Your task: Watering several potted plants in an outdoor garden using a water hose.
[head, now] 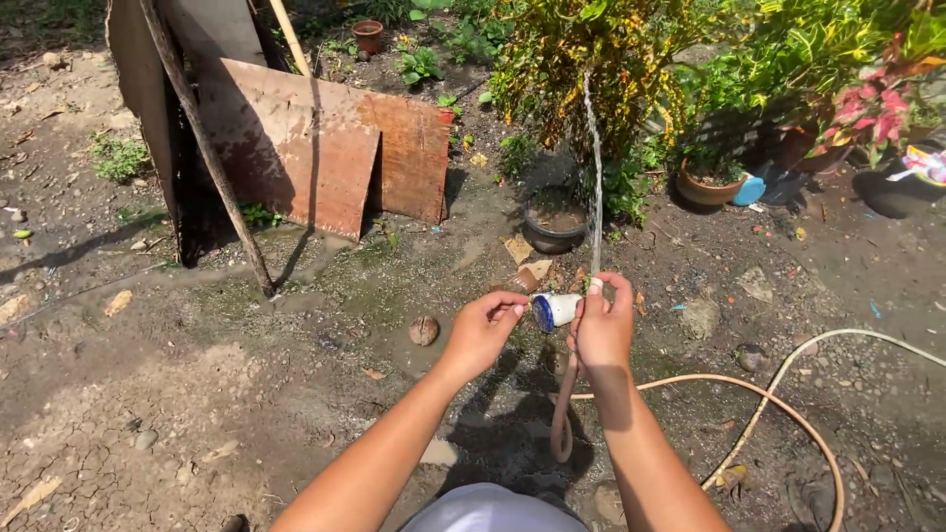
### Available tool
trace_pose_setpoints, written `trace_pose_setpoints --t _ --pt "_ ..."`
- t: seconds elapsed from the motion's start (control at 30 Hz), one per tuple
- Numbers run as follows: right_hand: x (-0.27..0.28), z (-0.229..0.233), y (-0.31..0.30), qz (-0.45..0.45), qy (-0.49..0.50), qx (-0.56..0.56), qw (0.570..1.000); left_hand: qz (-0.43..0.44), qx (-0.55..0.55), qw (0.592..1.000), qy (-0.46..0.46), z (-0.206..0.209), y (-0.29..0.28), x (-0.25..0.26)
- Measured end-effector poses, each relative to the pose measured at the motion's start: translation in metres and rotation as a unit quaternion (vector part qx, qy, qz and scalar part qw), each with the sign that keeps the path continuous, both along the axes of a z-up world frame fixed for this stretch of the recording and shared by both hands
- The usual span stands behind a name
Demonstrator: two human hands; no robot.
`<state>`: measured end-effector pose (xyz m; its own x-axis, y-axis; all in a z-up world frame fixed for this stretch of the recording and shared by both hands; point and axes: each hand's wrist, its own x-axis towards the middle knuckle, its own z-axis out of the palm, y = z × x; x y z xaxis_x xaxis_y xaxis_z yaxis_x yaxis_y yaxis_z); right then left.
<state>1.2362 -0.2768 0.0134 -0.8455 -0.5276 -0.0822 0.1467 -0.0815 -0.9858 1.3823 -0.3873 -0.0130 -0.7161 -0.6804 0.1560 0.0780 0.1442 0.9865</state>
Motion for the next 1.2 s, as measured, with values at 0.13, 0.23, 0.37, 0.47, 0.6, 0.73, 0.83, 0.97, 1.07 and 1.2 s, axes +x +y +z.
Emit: trace_pose_setpoints --t 0.13,0.23,0.37,0.47,0.6,0.73,0.83,0.97,1.07,1.2 --pt "-0.013 -0.005 0.018 0.019 0.015 -0.007 1.0 -0.034 0.017 0.999 0.027 -0.009 0.013 -0.021" --pt "-0.019 -0.005 0.027 0.011 0.003 -0.003 1.0 -0.031 0.017 0.999 0.023 -0.013 0.023 -0.034" --pt "-0.024 -0.004 0.035 -0.01 0.002 0.001 1.0 -0.052 0.031 0.998 0.016 -0.014 0.037 -0.043" --pt "-0.028 -0.011 0.039 -0.008 0.011 -0.005 1.0 -0.071 0.045 0.996 0.017 -0.022 0.042 -0.05" --pt "-0.025 0.001 0.044 0.001 -0.003 0.001 1.0 -0.102 0.077 0.991 0.028 -0.005 0.055 -0.05" --pt "-0.022 0.004 0.046 -0.006 -0.032 -0.024 0.999 -0.116 0.085 0.989 0.013 -0.001 0.061 -0.05" --pt "-0.026 -0.003 0.045 -0.007 -0.032 -0.004 0.999 -0.106 0.062 0.992 -0.028 0.002 0.065 -0.049" --pt "-0.025 -0.01 0.044 0.033 -0.003 -0.014 0.999 -0.112 0.062 0.992 -0.024 -0.01 0.062 -0.05" --pt "-0.022 -0.007 0.047 0.013 0.001 -0.018 1.0 -0.11 0.071 0.991 -0.009 -0.009 0.061 -0.049" --pt "-0.026 -0.004 0.05 0.033 -0.01 -0.035 0.999 -0.107 0.071 0.992 -0.013 -0.008 0.058 -0.047"
